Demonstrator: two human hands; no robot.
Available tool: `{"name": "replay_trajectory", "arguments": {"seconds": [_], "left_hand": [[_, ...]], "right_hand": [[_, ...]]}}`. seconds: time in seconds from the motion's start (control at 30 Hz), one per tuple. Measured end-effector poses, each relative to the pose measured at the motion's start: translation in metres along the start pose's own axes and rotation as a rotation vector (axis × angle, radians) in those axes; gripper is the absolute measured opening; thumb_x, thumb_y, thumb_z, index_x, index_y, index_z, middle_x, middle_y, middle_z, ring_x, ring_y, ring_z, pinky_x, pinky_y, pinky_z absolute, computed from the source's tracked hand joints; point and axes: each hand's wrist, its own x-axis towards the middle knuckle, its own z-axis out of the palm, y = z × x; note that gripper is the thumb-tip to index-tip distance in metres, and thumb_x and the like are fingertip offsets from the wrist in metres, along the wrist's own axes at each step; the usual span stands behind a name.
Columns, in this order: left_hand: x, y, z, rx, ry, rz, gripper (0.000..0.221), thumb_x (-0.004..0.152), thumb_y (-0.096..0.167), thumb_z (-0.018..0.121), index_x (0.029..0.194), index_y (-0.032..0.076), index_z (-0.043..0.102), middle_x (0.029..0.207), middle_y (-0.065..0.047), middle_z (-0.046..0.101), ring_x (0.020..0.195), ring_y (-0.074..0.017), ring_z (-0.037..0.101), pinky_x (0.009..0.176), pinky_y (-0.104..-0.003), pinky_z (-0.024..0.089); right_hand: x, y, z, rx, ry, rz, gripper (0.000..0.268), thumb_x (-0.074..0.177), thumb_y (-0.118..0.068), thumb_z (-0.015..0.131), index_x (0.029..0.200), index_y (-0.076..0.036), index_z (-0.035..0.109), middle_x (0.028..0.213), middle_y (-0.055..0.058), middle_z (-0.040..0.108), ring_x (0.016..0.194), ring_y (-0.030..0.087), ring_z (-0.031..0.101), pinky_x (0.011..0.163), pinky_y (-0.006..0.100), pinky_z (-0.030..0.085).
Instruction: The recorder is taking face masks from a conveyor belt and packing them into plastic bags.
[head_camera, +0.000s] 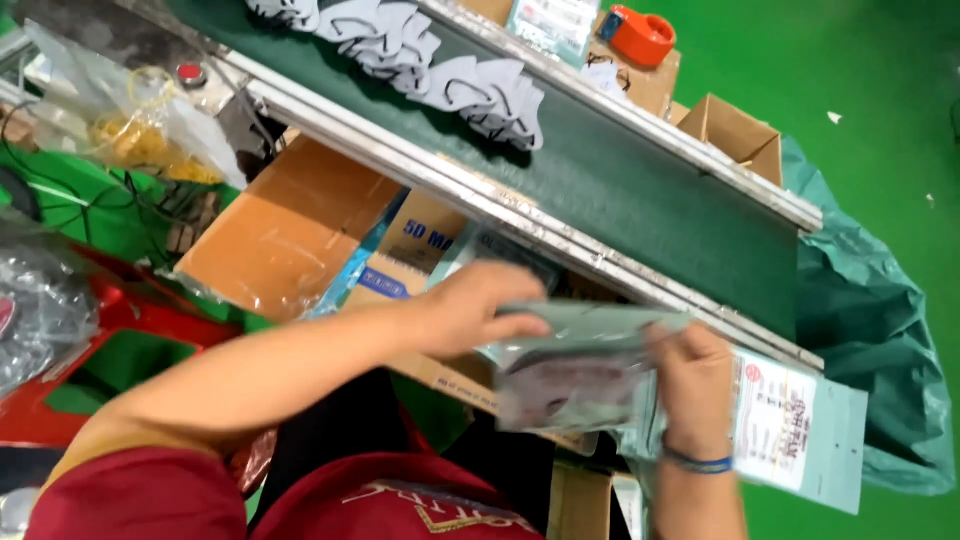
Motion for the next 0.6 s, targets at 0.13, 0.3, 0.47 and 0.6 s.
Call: {"name": "replay_trajectory", "arguments": {"seconds": [0.13, 0.3, 0.47, 0.6], "left_hand": [[0.070, -0.090, -0.053, 0.126, -0.004, -0.155, 0.069, 0.082, 0.041, 0.082, 0.139, 0.013, 0.056, 0.102, -0.013, 0.064, 0.094, -0.0337, 0.062, 0.083, -0.044, 0.051], [0.109, -0.226, -0.089, 0.980, 0.108, -0.247, 0.101, 0.052, 0.054, 0.089, 0.143, 0.026, 0.057, 0.121, -0.017, 0.057, 0.108, -0.0408, 0.054, 0.084, -0.055, 0.044], [0.134, -0.403, -0.034, 0.962, 0.172, -0.159, 0.026, 0.091, 0.030, 0.073, 0.112, 0.016, 0.066, 0.109, -0.010, 0.065, 0.104, -0.0330, 0.064, 0.081, -0.047, 0.052], [0.160, -0.282, -0.016, 0.514, 0.397, -0.395, 0.018, 0.087, 0.020, 0.065, 0.099, 0.007, 0.069, 0.097, -0.021, 0.072, 0.092, -0.0443, 0.068, 0.080, -0.055, 0.052]], "right_hand": [[0.104, 0.001, -0.102, 0.194, 0.167, 0.102, 0.038, 0.105, -0.022, 0.070, 0.074, -0.018, 0.049, 0.060, -0.010, 0.044, 0.048, 0.003, 0.036, 0.042, 0.022, 0.025], [0.152, 0.063, -0.176, -0.144, 0.463, -0.208, 0.036, 0.113, -0.026, 0.067, 0.141, -0.008, 0.055, 0.129, 0.001, 0.060, 0.108, 0.007, 0.057, 0.088, 0.020, 0.049], [0.136, 0.012, -0.029, -0.350, 0.068, -0.162, 0.043, 0.095, -0.020, 0.073, 0.136, -0.007, 0.065, 0.130, 0.008, 0.066, 0.114, 0.018, 0.065, 0.091, 0.033, 0.054], [0.123, -0.003, 0.111, -0.417, -0.223, -0.516, 0.083, 0.080, -0.028, 0.083, 0.145, 0.008, 0.047, 0.149, 0.024, 0.046, 0.135, 0.032, 0.048, 0.106, 0.041, 0.045]]}}
